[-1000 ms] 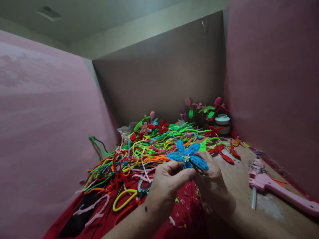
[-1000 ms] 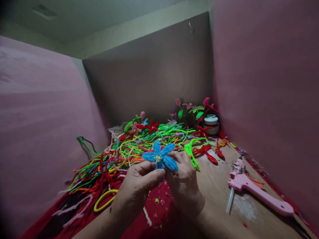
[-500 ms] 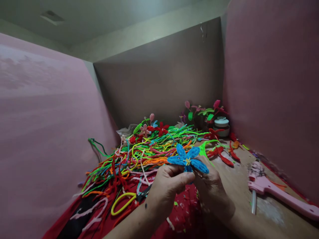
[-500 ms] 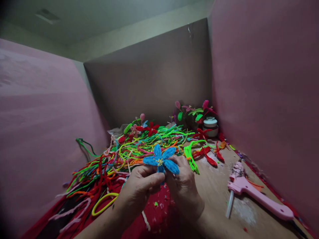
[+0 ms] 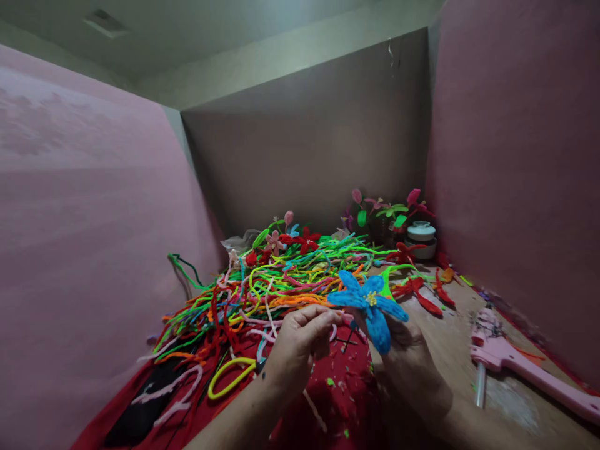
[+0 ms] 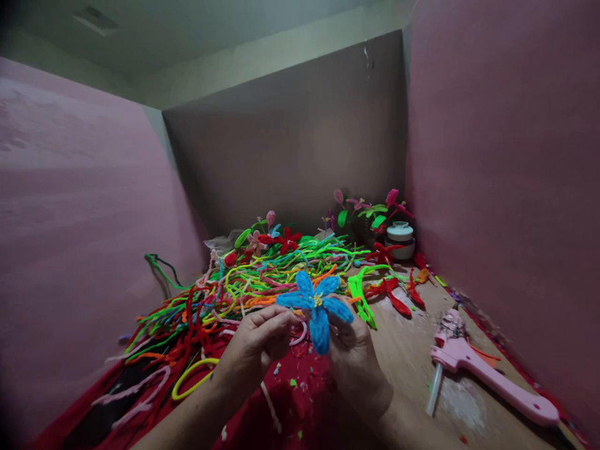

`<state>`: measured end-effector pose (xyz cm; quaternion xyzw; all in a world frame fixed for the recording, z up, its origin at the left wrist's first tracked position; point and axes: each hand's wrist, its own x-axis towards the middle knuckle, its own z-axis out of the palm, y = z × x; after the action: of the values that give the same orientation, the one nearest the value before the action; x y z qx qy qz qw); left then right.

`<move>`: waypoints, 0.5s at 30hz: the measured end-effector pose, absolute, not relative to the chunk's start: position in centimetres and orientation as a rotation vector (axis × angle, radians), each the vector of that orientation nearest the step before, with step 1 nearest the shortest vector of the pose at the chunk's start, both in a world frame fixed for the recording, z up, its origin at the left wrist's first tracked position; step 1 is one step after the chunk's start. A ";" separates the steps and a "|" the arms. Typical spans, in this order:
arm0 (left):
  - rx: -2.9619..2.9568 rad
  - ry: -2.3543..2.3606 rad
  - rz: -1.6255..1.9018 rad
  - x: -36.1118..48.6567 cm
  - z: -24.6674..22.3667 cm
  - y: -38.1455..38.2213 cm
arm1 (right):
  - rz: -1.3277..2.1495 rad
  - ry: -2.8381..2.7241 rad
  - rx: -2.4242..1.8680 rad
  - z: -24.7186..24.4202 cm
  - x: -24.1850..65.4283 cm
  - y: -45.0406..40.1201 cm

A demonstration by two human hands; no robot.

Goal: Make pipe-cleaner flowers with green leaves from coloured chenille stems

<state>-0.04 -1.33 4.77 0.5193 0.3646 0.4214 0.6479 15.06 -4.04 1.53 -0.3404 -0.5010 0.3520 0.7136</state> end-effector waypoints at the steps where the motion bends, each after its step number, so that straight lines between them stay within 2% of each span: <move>1: 1.217 0.855 0.980 -0.1 4.5 -1.1 | 0.823 -1.076 -0.777 2.0 15.1 -4.1; 4: 1.347 0.928 1.033 -0.1 4.1 -0.6 | 1.073 -0.985 -0.821 2.8 15.2 -3.9; 9: 1.407 0.889 0.954 0.6 4.0 -1.2 | 1.464 -0.715 -0.646 1.4 15.4 -2.9; 15: 1.731 0.835 0.911 1.4 3.0 -2.6 | 1.403 -0.761 -0.757 1.5 14.4 -3.5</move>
<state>1.38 -2.59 3.00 0.7114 0.3431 0.3743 0.4860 14.39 -3.50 1.53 -0.3311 -0.3328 0.6137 0.6348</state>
